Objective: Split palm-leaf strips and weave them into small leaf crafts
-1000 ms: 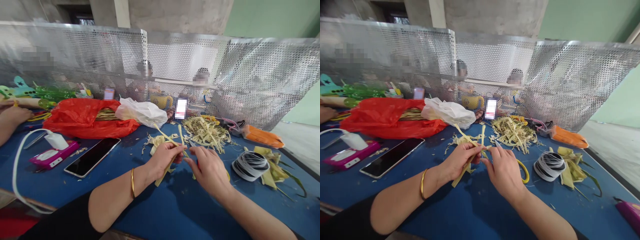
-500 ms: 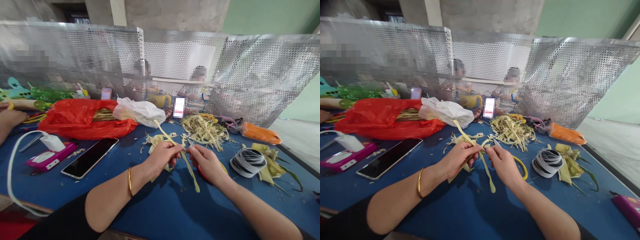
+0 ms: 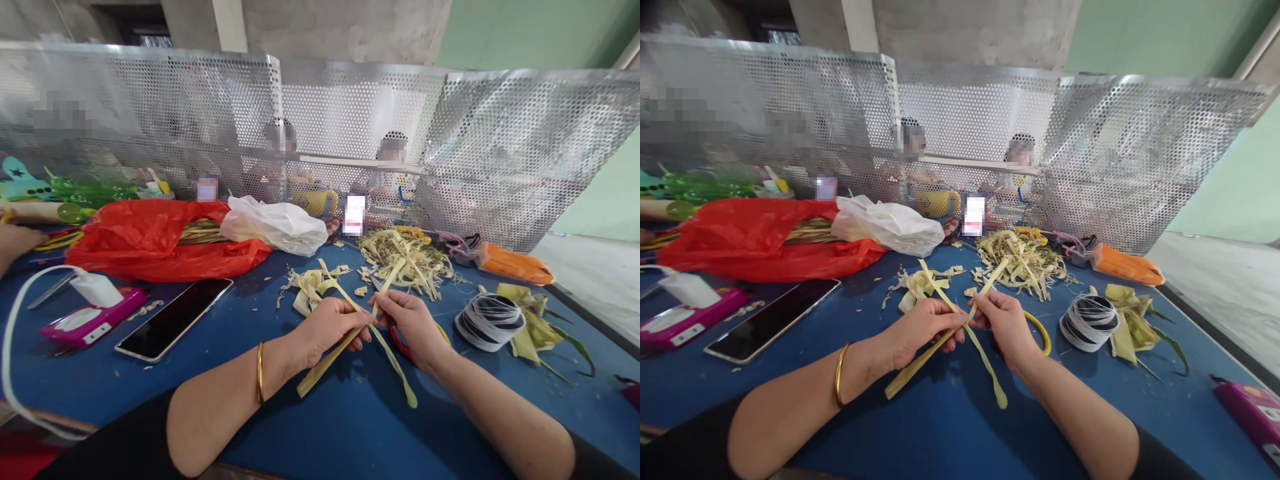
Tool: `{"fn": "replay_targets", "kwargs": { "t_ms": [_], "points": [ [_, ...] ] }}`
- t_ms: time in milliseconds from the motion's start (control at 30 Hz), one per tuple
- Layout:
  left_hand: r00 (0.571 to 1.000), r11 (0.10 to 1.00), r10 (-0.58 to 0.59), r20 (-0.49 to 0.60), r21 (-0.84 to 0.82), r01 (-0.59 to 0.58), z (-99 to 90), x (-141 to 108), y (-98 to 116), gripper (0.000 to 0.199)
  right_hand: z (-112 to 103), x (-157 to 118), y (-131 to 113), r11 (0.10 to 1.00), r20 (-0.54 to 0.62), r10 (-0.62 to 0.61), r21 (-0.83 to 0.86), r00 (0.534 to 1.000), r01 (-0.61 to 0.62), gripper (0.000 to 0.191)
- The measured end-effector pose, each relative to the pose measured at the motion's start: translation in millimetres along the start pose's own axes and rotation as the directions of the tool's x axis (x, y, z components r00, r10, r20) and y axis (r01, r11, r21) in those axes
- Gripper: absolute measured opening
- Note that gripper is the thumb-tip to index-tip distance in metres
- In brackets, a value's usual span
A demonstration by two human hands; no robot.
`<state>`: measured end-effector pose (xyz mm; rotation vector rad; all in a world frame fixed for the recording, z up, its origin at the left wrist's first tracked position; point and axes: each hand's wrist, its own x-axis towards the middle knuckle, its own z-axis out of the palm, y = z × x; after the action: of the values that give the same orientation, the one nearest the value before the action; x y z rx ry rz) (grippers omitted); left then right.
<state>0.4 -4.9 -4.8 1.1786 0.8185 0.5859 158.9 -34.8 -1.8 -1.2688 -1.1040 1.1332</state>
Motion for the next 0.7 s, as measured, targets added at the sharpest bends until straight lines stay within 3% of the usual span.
{"fn": "replay_targets", "kwargs": {
  "t_ms": [233,333,367,433,500,533,600,700],
  "points": [
    [1.0,1.0,-0.028,0.004,0.009,0.028,-0.6,3.8,-4.6,0.024,-2.5,5.3,9.8,0.989,-0.067,-0.114,-0.101,0.991,0.107,0.034],
    [0.999,0.999,-0.034,-0.019,0.017,0.034,-0.1,4.5,-5.0,0.02,-5.4,7.2,12.3,0.937,0.02,-0.114,-0.331,0.993,0.114,0.034],
    [0.998,0.999,-0.041,-0.045,0.009,0.041,0.3,4.3,-4.8,0.019,-6.3,6.2,9.8,0.877,0.059,-0.117,-0.463,0.991,0.131,0.031],
    [0.993,0.998,-0.057,-0.1,-0.025,0.055,1.2,3.5,-3.7,0.018,-9.0,1.7,-2.0,0.67,0.133,-0.171,-0.711,0.976,0.214,0.024],
    [0.988,0.996,-0.069,-0.136,-0.068,0.06,2.0,2.0,-2.2,0.018,-15.3,-3.1,-21.8,0.453,0.19,-0.262,-0.841,0.946,0.294,0.019],
    [0.987,0.995,-0.072,-0.144,-0.085,0.06,2.5,1.1,-1.6,0.02,-21.4,-4.0,-33.6,0.386,0.205,-0.292,-0.869,0.934,0.311,0.019],
    [0.985,0.992,-0.091,-0.147,-0.102,0.076,3.7,-0.5,-1.1,0.023,-42.7,0.4,-58.0,0.326,0.184,-0.302,-0.902,0.935,0.283,0.02],
    [0.984,0.988,-0.125,-0.128,-0.106,0.112,6.5,-2.2,-1.9,0.027,-99.9,24.2,-87.6,0.198,0.05,-0.252,-0.975,0.966,0.102,0.021]
  ]
}}
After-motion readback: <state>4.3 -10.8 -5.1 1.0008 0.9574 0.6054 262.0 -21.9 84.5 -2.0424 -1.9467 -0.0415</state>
